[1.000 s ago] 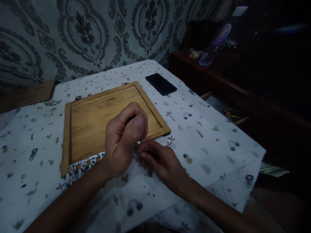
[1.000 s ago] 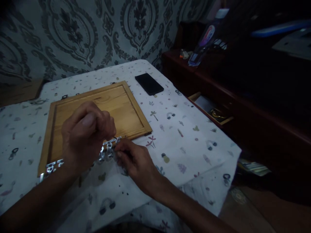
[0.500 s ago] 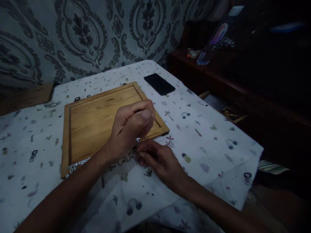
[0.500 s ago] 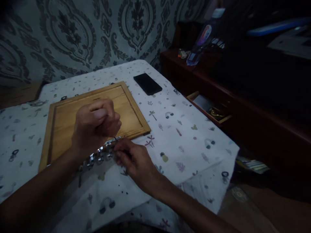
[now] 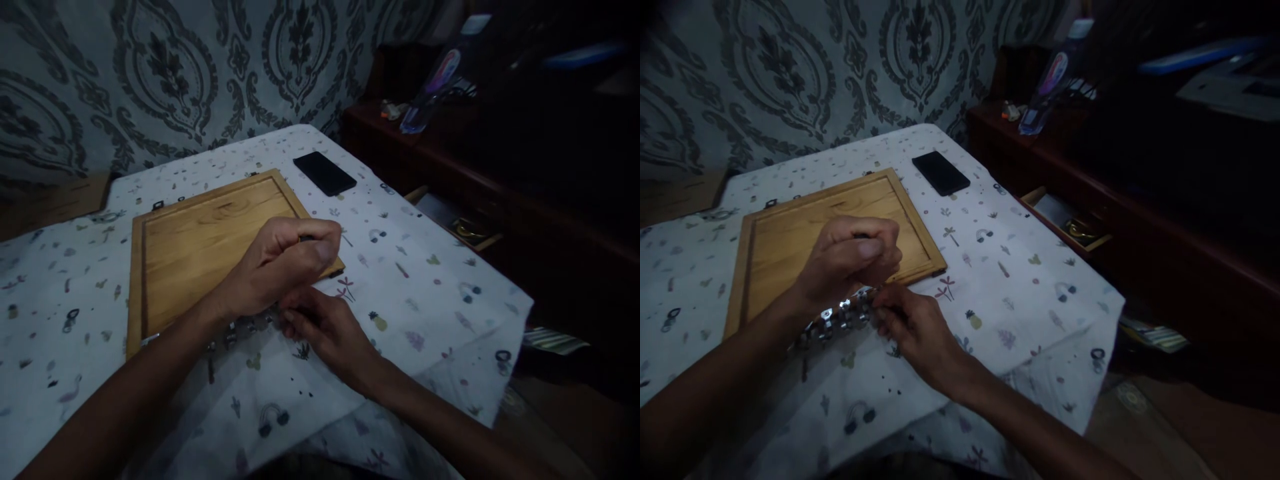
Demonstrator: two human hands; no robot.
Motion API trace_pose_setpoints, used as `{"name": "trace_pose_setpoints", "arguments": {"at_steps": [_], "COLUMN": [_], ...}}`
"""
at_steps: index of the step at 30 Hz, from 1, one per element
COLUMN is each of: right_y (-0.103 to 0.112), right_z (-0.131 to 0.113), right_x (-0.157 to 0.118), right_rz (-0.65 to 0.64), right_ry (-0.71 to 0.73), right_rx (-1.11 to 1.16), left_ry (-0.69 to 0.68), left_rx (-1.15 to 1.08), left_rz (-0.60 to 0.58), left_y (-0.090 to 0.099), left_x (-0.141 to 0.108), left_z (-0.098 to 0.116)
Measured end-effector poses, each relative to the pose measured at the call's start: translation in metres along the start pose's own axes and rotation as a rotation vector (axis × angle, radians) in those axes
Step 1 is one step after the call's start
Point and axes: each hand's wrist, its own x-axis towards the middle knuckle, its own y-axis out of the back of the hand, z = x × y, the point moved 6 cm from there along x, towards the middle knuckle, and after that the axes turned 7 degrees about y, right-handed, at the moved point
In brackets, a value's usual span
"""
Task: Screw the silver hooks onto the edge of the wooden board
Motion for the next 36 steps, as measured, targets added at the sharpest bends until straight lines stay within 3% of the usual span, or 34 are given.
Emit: {"name": "trace_pose_setpoints", "arguments": {"at_steps": [4, 9, 12, 15, 23, 36], "right_y": [-0.001, -0.002, -0.003, -0.003, -0.002, -0.002], "right_z": [0.002, 0.007, 0.009, 0.010, 0.010, 0.009], "right_x": [-0.001, -0.002, -0.002, -0.002, -0.003, -0.002], "right_rz": [0.001, -0.001, 0.002, 0.008, 0.008, -0.004], "right_ry": [-0.018, -0.004, -0.018, -0.031, -0.021, -0.059], "right_rx": [0.023, 0.068, 0.090, 0.094, 0.071, 0.064], "left_ry": [-0.025, -0.155, -0.201, -0.208, -0.217, -0.286], "left_rx": [-0.025, -0.130, -0.128, -0.122, -0.021, 0.127], "left_rz": [0.115, 0.428, 0.551, 0.643, 0.698, 0.624], "left_y": [0.008, 0.023, 0.023, 0.021, 0.021, 0.016], "left_x": [-0.004, -0.017, -0.025, -0.031, -0.035, -0.039], "left_z": [0.004, 0.028, 0.039, 0.037, 0.015, 0.013]}}
